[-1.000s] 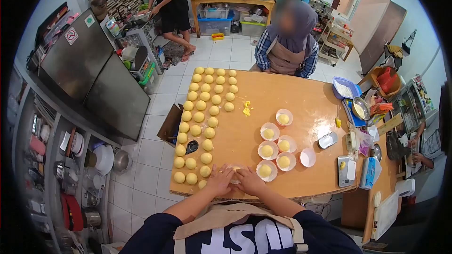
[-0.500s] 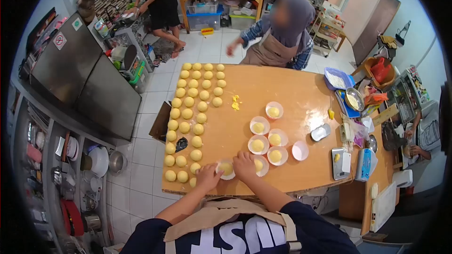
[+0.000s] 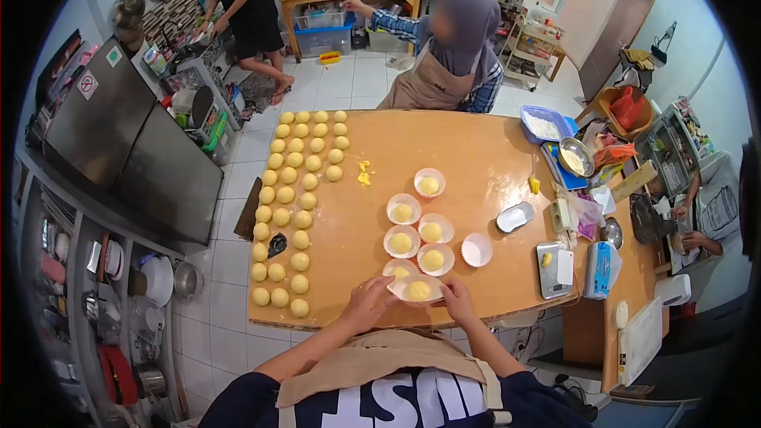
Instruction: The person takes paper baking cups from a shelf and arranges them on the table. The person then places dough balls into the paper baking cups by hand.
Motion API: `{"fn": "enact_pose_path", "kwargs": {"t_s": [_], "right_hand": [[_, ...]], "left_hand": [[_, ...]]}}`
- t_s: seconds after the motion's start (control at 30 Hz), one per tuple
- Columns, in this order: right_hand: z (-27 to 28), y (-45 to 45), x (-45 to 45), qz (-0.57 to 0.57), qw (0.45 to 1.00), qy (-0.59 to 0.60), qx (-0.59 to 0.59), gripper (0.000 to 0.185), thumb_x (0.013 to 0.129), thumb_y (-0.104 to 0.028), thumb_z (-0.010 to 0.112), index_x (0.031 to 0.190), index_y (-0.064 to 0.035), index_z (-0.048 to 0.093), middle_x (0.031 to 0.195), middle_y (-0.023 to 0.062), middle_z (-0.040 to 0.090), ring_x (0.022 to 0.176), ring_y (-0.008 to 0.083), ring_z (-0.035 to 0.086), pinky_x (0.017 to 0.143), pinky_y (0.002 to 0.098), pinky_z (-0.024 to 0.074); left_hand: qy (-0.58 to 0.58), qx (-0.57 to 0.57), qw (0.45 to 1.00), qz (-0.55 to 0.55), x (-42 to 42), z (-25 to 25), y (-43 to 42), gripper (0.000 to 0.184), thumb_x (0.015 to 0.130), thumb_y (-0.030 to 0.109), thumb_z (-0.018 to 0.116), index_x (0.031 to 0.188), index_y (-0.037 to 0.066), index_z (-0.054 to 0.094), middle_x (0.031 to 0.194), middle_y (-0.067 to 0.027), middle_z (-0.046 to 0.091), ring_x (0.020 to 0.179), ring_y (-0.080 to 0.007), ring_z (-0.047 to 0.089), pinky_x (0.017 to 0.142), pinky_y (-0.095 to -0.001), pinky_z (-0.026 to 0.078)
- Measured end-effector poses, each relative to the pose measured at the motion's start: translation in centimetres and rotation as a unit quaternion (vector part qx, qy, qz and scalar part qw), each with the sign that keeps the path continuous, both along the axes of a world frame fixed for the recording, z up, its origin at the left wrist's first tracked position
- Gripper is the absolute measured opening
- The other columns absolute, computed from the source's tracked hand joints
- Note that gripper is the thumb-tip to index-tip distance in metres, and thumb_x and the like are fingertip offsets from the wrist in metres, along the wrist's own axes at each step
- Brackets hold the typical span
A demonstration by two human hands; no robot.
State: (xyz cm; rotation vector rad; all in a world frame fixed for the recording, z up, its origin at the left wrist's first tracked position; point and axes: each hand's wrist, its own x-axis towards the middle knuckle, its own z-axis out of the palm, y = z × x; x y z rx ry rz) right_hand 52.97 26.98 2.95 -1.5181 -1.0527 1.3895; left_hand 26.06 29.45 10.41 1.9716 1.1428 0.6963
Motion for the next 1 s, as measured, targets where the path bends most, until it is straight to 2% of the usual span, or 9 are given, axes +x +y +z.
{"fn": "enact_pose_path", "kwargs": {"t_s": [0.07,0.17,0.27,0.37,0.47,0.57,0.77,0.87,1.0], "right_hand": [[-4.6,-1.0,3.4,-0.027,0.996,-0.066,0.046,0.012,0.096,-0.012,0.047,0.094,-0.0009,0.050,0.089,0.0074,0.055,0.075,0.0156,0.060,0.062,0.0323,0.0590],[-7.3,-2.2,6.8,-0.005,0.989,-0.141,0.054,0.011,0.095,-0.012,0.048,0.091,-0.0017,0.050,0.085,0.0056,0.056,0.074,0.0150,0.060,0.062,0.0301,0.0561],[-6.8,-2.9,7.4,0.015,0.976,-0.209,0.055,0.013,0.093,-0.013,0.052,0.088,-0.0009,0.051,0.079,0.0080,0.058,0.073,0.0171,0.061,0.061,0.0313,0.0518],[-3.2,-1.7,5.9,0.010,0.959,-0.278,0.060,0.016,0.091,-0.014,0.056,0.086,0.0010,0.053,0.076,0.0133,0.061,0.071,0.0224,0.062,0.061,0.0351,0.0490],[-4.1,0.4,5.0,-0.024,0.957,-0.280,0.074,0.019,0.088,-0.017,0.059,0.086,0.0020,0.056,0.076,0.0171,0.063,0.069,0.0278,0.063,0.063,0.0385,0.0492],[-0.6,1.9,3.9,0.024,0.934,-0.348,0.083,0.022,0.087,-0.020,0.061,0.086,0.0017,0.060,0.077,0.0175,0.065,0.069,0.0304,0.064,0.064,0.0388,0.0494],[1.8,2.0,4.5,0.081,0.944,-0.314,0.060,0.026,0.084,-0.024,0.063,0.084,0.0015,0.065,0.076,0.0186,0.065,0.070,0.0306,0.064,0.064,0.0390,0.0498],[-0.1,1.6,5.8,0.142,0.922,-0.353,0.069,0.027,0.084,-0.026,0.064,0.084,0.0002,0.068,0.076,0.0176,0.066,0.070,0.0292,0.065,0.065,0.0385,0.0506],[-0.3,1.4,6.0,0.140,0.923,-0.354,0.063,0.028,0.082,-0.030,0.065,0.083,-0.0016,0.070,0.077,0.0173,0.067,0.070,0.0287,0.066,0.064,0.0383,0.0511]], "left_hand": [[-0.037,-0.029,0.999,0.004,0.3,0.2,-0.1,0.050,0.091,0.036,0.057,0.131,0.007,0.047,0.127,-0.0161,0.051,0.118,-0.0328,0.049,0.099,-0.0439,0.037],[-0.039,-0.021,0.998,0.033,0.5,-1.3,-0.7,0.050,0.091,0.034,0.057,0.130,0.004,0.047,0.127,-0.0193,0.050,0.119,-0.0342,0.047,0.102,-0.0417,0.036],[-0.012,-0.038,0.998,0.048,0.0,-2.0,-1.8,0.049,0.091,0.033,0.057,0.129,0.003,0.048,0.126,-0.0197,0.050,0.119,-0.0344,0.047,0.101,-0.0419,0.037],[0.015,-0.064,0.995,0.080,-0.2,-2.4,-3.2,0.047,0.091,0.031,0.058,0.128,0.003,0.048,0.125,-0.0195,0.050,0.118,-0.0345,0.047,0.101,-0.0416,0.037],[-0.002,-0.070,0.993,0.098,-0.3,-2.6,-4.4,0.046,0.090,0.030,0.059,0.126,0.003,0.050,0.125,-0.0191,0.051,0.118,-0.0344,0.047,0.101,-0.0415,0.037],[0.009,-0.041,0.992,0.115,-0.6,-3.5,-5.2,0.045,0.090,0.029,0.060,0.125,0.003,0.050,0.124,-0.0187,0.051,0.117,-0.0345,0.048,0.101,-0.0413,0.037],[0.020,-0.013,0.983,0.179,-1.8,-3.7,-6.8,0.045,0.086,0.026,0.064,0.123,0.003,0.051,0.122,-0.0181,0.052,0.115,-0.0340,0.049,0.099,-0.0412,0.039],[0.012,0.000,0.976,0.217,-2.9,-3.9,-7.7,0.045,0.085,0.024,0.065,0.122,0.002,0.051,0.121,-0.0178,0.053,0.114,-0.0339,0.050,0.099,-0.0412,0.039],[0.023,-0.024,0.972,0.233,-4.3,-4.2,-8.3,0.047,0.084,0.023,0.066,0.123,0.002,0.050,0.122,-0.0183,0.051,0.115,-0.0344,0.048,0.099,-0.0415,0.039]]}}
